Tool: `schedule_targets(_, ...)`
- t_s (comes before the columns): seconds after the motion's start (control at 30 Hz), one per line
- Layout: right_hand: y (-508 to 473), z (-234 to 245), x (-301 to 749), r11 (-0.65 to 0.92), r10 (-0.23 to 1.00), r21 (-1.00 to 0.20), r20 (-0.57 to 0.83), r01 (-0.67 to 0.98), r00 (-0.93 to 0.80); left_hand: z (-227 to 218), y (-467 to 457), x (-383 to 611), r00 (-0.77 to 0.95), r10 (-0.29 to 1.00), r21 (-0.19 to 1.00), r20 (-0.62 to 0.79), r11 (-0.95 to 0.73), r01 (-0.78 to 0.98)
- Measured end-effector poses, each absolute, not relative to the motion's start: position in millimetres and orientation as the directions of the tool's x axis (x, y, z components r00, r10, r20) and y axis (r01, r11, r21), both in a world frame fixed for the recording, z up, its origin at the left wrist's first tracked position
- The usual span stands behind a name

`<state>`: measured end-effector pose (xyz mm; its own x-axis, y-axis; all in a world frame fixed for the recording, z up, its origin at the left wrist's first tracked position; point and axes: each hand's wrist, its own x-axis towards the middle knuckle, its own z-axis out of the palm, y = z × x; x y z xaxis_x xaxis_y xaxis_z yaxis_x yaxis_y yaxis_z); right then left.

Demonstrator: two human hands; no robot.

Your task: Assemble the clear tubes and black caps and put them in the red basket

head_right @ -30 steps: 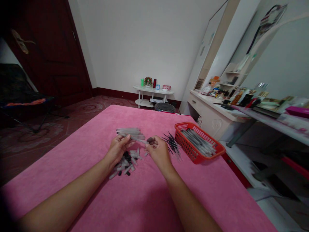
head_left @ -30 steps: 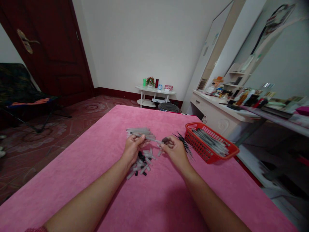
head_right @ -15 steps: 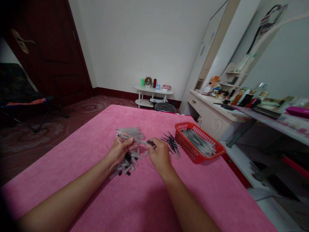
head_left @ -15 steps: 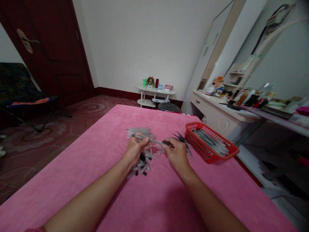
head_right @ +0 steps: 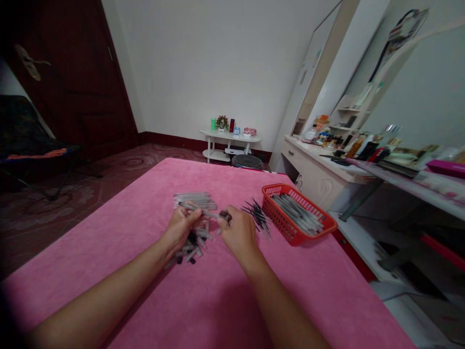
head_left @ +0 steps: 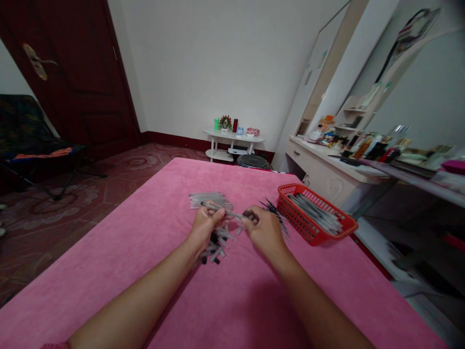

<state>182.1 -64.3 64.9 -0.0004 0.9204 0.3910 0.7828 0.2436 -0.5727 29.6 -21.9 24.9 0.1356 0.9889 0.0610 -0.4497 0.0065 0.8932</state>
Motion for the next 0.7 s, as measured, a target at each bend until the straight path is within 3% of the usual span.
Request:
schedule_targets(0.13, -67, 67, 179, 0.283, 0.921, -0.451, 0.374, 0.846, -0.108, 23, -23, 38, 0.173, 0.972, 0.967, 0.16, -0.118, -0.227)
schedule_targets(0.23, -62, 74, 191, 0.259, 0.924, -0.435, 0.371, 0.862, -0.09, 19, -14, 30, 0.153, 0.939, 0.949, 0.308, -0.314, 0.022)
schedule_targets(0.33, -54, 92, 222, 0.129, 0.897, -0.421, 0.436, 0.898, 0.075, 11, 5, 8, 0.142, 0.891, 0.845, 0.431, -0.454, 0.283)
schedule_targets(0.47, -53, 116, 279, -0.207, 0.754, -0.327, 0.548, 0.922, 0.363, -2, 27, -21, 0.16, 0.871, 0.657, 0.465, -0.461, 0.596)
schedule_targets(0.57, -56, 121, 315, -0.432, 0.716, -0.253, 0.488, 0.866, 0.499, -6, 29, -28, 0.271, 0.858, 0.531, 0.435, -0.488, 0.693)
schedule_targets(0.7, -56, 116, 332, -0.457, 0.711, -0.234, 0.484, 0.858, 0.51, 0, 22, -23, 0.375, 0.836, 0.447, 0.4, -0.536, 0.716)
